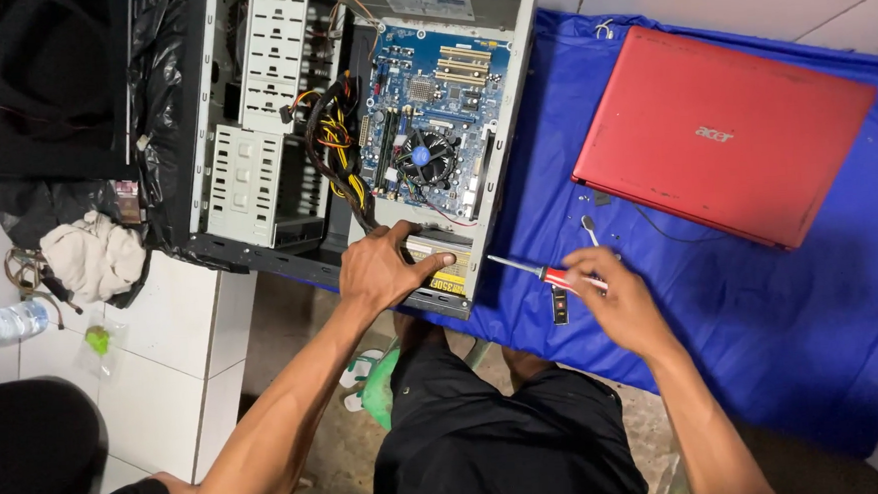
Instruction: Disassembling a desktop computer case by removing screws and internal components like the hard drive.
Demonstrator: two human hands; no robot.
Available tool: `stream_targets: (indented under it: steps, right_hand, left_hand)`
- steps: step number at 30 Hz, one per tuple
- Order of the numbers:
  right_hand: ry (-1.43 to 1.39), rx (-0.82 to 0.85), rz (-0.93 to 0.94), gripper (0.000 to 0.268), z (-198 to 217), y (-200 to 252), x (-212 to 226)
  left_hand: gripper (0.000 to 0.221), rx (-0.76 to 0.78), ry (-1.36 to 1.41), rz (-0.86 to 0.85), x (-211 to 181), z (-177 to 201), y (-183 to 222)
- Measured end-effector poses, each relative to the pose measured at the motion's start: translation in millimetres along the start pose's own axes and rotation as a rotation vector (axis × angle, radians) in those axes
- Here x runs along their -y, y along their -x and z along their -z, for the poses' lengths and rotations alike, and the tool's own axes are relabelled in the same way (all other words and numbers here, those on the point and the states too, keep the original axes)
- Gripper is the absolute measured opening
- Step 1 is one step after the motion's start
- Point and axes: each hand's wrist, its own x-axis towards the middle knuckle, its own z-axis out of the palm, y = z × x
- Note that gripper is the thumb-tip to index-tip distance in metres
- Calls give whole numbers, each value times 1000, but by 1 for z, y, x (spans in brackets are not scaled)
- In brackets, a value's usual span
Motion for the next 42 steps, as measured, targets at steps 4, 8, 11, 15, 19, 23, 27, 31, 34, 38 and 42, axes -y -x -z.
stream_targets:
  steps: [4, 8, 11, 15, 19, 23, 27, 31, 34, 38, 42]
  right_hand:
    - [27, -65, 89, 32, -3, 6, 1]
    - [126, -25, -86, 14, -11, 0, -11]
    - [76, 0, -130, 23, -11, 2, -20]
    - [10, -105, 43, 35, -10, 7, -8]
    - [98, -73, -31, 17, -5, 3, -1]
    - [161, -27, -74, 19, -7, 5, -5]
    - [80, -90, 76, 31, -5, 3, 4]
    - [57, -19, 17, 17, 0, -6, 9]
    - [36, 60, -161, 20, 1, -10, -8]
    - [-51, 39, -60, 42, 1, -1, 3]
    - [131, -46, 76, 17, 6, -2, 15]
  left_hand:
    - [77, -10, 11, 1, 1, -1, 2]
    - [77, -10, 7, -4, 0, 2, 1]
    - [76, -9, 13, -4, -1, 1, 2]
    - [77, 1, 15, 7, 0, 1, 1]
    - [78, 14, 17, 9, 0, 1, 1]
    - [77, 1, 30, 6, 1, -1, 1]
    - [76, 7, 29, 0, 1, 1, 2]
    - [77, -2, 37, -2, -1, 1, 2]
    - [76, -24, 38, 2, 1, -2, 2]
    - [77, -16, 30, -6, 2, -1, -1]
    - [77, -12, 17, -1, 3, -2, 0]
